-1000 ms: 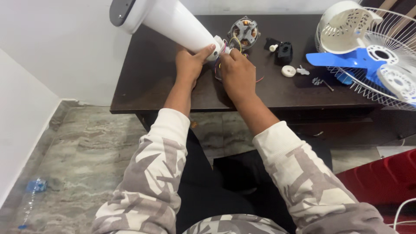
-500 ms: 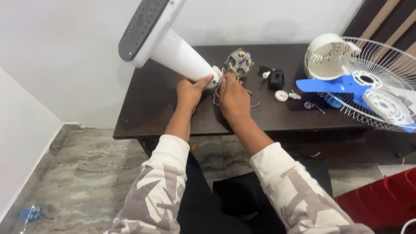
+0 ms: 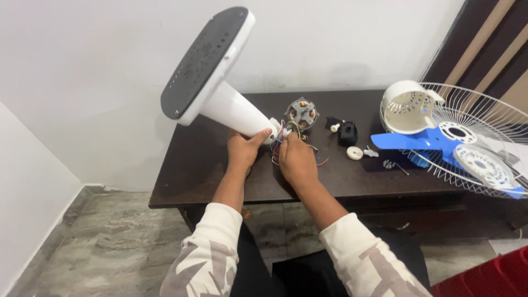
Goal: The person uses a screwdriver to tighten screws on a disassembled fan motor. They then attempt to fit the motor into the fan housing, aligning the wires, before removing it again to continue working on the motor.
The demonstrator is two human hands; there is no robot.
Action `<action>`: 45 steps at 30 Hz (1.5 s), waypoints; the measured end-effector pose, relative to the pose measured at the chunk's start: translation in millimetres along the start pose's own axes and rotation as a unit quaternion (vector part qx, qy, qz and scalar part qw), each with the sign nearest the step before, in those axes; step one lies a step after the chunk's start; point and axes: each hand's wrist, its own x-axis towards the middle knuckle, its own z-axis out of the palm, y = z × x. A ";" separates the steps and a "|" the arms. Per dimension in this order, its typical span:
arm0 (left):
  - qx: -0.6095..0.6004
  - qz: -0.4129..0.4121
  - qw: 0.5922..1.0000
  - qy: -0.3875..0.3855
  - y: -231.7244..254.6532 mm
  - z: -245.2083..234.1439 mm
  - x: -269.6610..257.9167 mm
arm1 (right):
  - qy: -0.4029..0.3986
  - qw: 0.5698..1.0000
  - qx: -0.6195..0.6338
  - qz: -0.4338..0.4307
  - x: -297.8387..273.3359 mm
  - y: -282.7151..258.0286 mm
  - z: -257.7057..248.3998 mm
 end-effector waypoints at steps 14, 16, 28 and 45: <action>0.000 -0.012 1.000 -0.009 8.1 1.9 -1.4 | -0.015 0.999 0.027 0.015 -4.5 -10.4 -12.0; 0.012 -0.013 1.000 -0.011 11.6 0.6 -3.5 | 0.007 0.999 0.052 -0.002 -5.5 -9.8 -12.9; -0.018 -0.057 0.997 -0.056 12.0 -0.4 -1.2 | 0.080 0.991 -0.025 -0.104 -9.3 -7.2 -12.8; -0.011 -0.060 0.997 -0.038 23.3 -0.4 -6.3 | 0.075 0.996 -0.006 -0.057 -5.6 -10.2 -9.8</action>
